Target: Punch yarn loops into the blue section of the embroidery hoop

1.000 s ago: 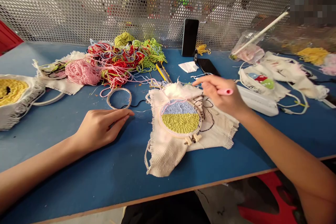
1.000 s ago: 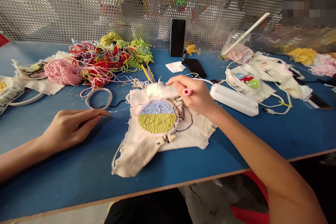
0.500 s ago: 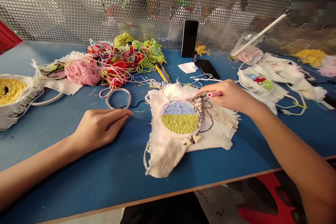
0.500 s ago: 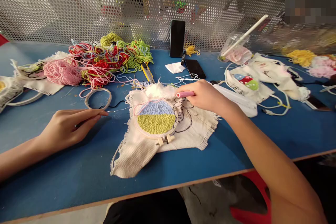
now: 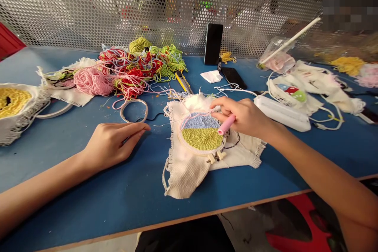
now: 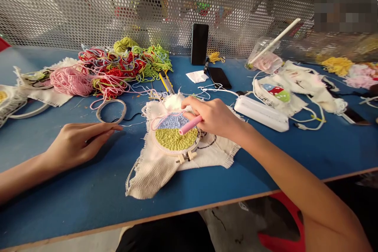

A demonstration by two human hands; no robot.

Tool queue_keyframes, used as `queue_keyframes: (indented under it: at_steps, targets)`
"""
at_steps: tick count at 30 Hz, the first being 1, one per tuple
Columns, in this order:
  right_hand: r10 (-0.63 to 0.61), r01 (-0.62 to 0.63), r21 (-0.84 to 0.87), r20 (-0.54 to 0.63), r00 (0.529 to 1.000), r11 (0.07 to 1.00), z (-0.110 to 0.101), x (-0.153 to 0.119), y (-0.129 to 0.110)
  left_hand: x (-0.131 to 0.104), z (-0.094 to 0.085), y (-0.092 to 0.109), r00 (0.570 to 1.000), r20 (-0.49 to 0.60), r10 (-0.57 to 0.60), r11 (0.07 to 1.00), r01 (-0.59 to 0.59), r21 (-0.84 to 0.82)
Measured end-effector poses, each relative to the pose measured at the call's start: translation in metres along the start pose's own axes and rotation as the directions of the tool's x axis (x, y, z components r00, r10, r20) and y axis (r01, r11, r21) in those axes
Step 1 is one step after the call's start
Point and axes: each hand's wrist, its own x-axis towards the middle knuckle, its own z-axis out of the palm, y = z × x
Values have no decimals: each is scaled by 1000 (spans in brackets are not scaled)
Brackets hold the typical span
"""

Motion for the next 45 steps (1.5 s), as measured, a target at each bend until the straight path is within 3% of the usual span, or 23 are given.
queue_keyframes:
  at_steps: [13,25,39,45]
  targets:
    - [-48,49,100,-10,999,994,4,2,-1,-1,0,1,1000,-13,3,1000,-3,0]
    - [82,-92,249,48,995,964,5,6,-7,1,0,0,1000,-7,-11,1000,11,-6]
    - [128,-158,359,105,986,920,8,7,-11,-1,0,0,1000,19,-11,1000,11,-14]
    - [152,-194,397,136,979,897,8,6,-11,-2,2,-1,1000,-17,4,1000,-4,-16]
